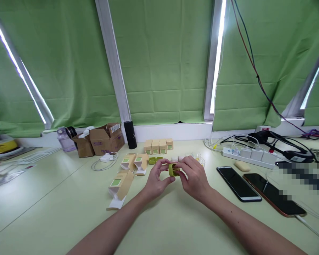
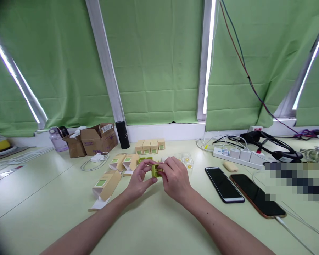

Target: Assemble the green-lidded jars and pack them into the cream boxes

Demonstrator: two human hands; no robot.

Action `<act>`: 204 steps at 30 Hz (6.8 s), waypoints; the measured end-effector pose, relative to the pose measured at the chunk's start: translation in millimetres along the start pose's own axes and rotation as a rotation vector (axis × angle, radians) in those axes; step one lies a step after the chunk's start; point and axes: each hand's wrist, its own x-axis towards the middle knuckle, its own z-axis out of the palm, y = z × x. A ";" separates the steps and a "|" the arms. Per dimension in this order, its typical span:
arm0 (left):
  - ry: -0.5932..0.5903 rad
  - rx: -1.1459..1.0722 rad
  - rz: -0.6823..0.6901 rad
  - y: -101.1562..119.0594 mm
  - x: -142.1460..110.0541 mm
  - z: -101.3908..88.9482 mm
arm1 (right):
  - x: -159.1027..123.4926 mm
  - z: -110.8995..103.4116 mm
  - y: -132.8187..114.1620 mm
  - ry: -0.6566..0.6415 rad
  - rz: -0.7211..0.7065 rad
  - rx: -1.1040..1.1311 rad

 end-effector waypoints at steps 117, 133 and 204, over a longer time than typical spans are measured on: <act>0.200 0.159 -0.091 -4.3 7.2 -2.3 | -11.1 10.0 6.8 -0.173 0.132 0.260; 0.213 0.129 -0.106 -4.4 6.9 -5.0 | -9.5 9.1 8.0 -0.148 0.128 0.256; 0.181 0.638 0.445 2.4 -1.5 -8.1 | -2.5 1.2 1.0 -0.083 -0.089 0.105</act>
